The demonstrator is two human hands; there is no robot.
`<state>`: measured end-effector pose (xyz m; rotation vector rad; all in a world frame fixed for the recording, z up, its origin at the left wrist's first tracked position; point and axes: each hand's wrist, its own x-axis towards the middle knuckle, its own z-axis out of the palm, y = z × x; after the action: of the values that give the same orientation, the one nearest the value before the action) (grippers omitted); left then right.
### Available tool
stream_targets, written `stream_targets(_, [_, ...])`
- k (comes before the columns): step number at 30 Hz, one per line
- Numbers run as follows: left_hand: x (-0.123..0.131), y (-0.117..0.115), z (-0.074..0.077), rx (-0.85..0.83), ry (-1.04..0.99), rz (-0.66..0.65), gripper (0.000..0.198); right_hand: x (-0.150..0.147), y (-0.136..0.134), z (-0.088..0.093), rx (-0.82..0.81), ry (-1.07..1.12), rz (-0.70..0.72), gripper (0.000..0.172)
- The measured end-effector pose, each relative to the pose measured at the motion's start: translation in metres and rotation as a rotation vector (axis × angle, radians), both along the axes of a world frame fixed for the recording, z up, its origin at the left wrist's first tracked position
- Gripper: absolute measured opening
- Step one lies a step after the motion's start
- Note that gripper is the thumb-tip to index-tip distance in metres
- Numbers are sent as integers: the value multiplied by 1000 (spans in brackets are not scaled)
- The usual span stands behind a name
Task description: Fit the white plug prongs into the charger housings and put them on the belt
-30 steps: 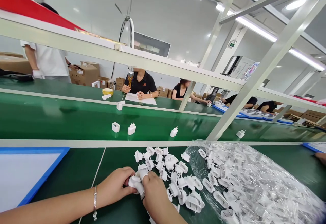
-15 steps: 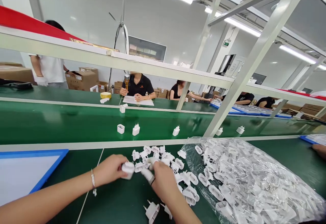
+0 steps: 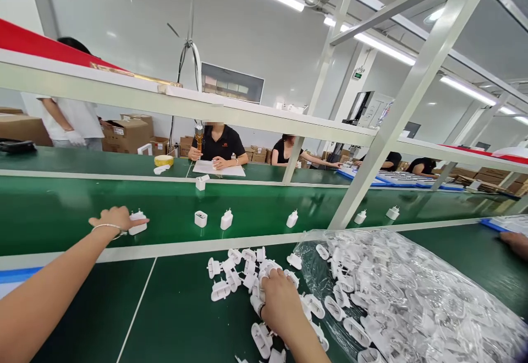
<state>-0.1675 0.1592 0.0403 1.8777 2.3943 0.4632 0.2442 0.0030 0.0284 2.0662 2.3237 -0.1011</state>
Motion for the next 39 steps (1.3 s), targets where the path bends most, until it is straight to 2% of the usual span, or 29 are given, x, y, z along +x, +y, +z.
stream_targets(2, [31,5,5,108,76,17,60,3,-1,0,78,97,-1,13])
stream_targets(4, [74,13,7,193,119,-171,51,3,-3,-1,170,242,26,13])
stream_targets(6, [119,21,4,144,104,-350,48,2,-6,-4,213,372,50,18])
stream_targets(8, [155,29,-5,67,84,-492,54,0,-9,-6,209,482,65,21])
stream_targets(11, [185,35,-16,-33,57,-588,42,1,-11,-11,199,590,109,14])
stream_targets(14, [188,30,-12,-68,40,-596,24,4,-8,-17,160,551,119,20])
stream_targets(17, [176,5,2,-62,17,-610,20,6,-4,-21,107,485,106,19])
stream_targets(20, [161,-46,14,-70,-39,-686,24,1,-3,-20,105,505,70,13])
stream_targets(22, [155,-90,13,-96,-149,-768,25,-5,-6,-16,83,584,76,9])
stream_targets(25, [156,-149,2,-186,-326,-849,23,-17,-12,-11,24,788,217,12])
stream_targets(27, [161,-173,-10,-239,-395,-838,21,-25,-15,-11,-4,875,281,15])
stream_targets(29, [168,-182,-21,-255,-455,-788,21,-33,-19,-13,-8,868,275,17])
stream_targets(32, [174,-179,-32,-241,-504,-753,16,-44,-22,-16,-14,740,308,18])
stream_targets(35, [175,-173,-38,-215,-518,-766,16,-51,-23,-15,-30,524,377,20])
stream_targets(39, [174,-173,-41,-208,-527,-764,19,-57,-24,-8,-61,319,395,18])
